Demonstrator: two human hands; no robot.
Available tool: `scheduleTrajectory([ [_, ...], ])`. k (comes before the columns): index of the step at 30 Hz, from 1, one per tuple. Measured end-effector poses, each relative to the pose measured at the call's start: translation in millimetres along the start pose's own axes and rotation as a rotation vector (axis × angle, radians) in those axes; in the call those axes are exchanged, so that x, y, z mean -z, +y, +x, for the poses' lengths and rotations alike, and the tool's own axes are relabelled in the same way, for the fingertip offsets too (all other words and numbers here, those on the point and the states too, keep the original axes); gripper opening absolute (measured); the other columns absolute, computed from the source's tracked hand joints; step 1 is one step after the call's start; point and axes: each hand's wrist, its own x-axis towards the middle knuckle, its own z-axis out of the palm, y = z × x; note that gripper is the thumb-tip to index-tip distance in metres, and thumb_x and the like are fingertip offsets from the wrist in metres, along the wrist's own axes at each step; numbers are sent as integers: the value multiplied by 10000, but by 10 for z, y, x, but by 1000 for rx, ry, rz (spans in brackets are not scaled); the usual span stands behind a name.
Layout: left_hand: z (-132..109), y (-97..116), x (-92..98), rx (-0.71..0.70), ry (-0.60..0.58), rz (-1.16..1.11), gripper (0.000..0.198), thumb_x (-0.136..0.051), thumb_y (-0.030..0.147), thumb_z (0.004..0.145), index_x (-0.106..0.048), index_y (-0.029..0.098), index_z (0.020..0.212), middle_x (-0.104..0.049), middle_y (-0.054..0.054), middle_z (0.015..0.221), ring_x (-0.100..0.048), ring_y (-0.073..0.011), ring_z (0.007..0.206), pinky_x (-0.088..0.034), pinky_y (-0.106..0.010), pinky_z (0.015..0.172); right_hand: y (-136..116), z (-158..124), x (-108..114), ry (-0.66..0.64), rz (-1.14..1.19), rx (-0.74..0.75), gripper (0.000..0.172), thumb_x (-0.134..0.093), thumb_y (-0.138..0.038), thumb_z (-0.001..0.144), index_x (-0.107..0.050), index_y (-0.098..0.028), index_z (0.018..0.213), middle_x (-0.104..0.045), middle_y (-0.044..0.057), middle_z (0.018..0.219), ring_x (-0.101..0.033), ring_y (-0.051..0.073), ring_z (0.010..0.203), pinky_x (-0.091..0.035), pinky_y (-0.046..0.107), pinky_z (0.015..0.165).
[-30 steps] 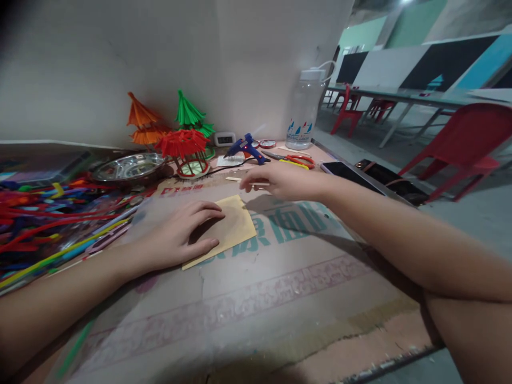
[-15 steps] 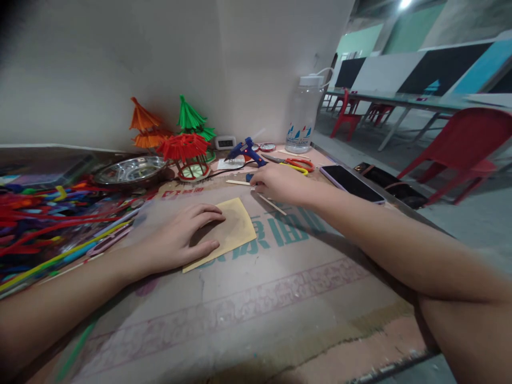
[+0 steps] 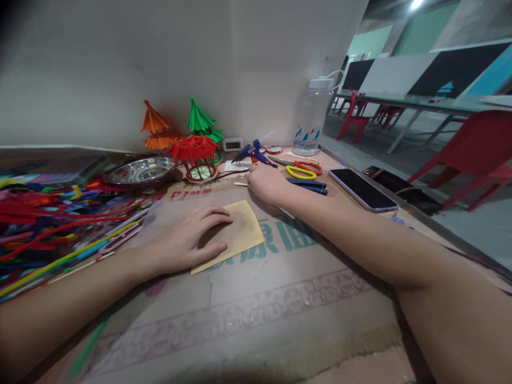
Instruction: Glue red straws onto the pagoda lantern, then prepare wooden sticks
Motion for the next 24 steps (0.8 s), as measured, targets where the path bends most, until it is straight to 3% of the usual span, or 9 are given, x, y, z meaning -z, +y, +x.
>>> scheduleTrajectory([
  [3, -1, -10, -8, -13, 25, -24, 496, -624, 491, 921, -618, 200, 1324, -593, -145, 1419, -530, -334, 1334, -431, -543, 1135, 8, -33, 3, 43, 17, 11, 285, -506, -162, 967, -775, -73, 993, -714, 198, 1085, -625, 280, 1027, -424, 351, 867],
  [6, 3, -36, -14, -13, 87, -119, 448, -620, 502, 936, -635, 213, 1279, -648, -125, 1349, -582, -311, 1275, -460, -517, 1100, 5, -118, 51, 150, 235, 44, 223, -532, -174, 956, -741, -122, 1013, -724, 129, 1030, -630, 228, 948, -443, 322, 830],
  [10, 5, -56, 14, 78, 350, -282, 279, -574, 415, 987, -642, 208, 1160, -714, -74, 1164, -667, -235, 1089, -531, -406, 959, -142, -311, 148, 259, 696, 155, 156, -551, -247, 961, -688, -172, 959, -719, 68, 932, -628, 190, 848, -462, 307, 775],
  [13, -9, -36, 55, 40, 549, -262, 170, -628, 360, 971, -649, 210, 1049, -712, -40, 1064, -658, -205, 1033, -515, -360, 939, -360, -435, 211, 169, 899, 210, 149, -547, -264, 959, -674, -187, 949, -728, 51, 933, -651, 179, 867, -479, 307, 801],
  [16, -32, 4, 84, -53, 650, -227, 115, -644, 324, 972, -652, 217, 1011, -710, -20, 1014, -649, -184, 989, -497, -331, 919, -546, -488, 228, 89, 1041, 205, 133, -567, -273, 942, -673, -192, 942, -737, 38, 920, -675, 179, 877, -499, 309, 803],
  [20, -51, 46, 95, -118, 683, -193, 97, -601, 300, 1002, -654, 222, 978, -719, -5, 971, -639, -169, 952, -483, -318, 905, -629, -497, 155, -38, 1174, 139, 96, -593, -261, 924, -668, -202, 929, -746, 20, 874, -699, 167, 830, -538, 310, 792],
  [24, -53, 52, 95, -84, 656, -201, 216, -535, 366, 1032, -671, 221, 949, -728, -16, 954, -640, -178, 934, -490, -328, 894, -622, -502, 47, -128, 1347, 81, 85, -624, -290, 912, -651, -210, 919, -747, 9, 842, -713, 160, 802, -564, 303, 761],
])
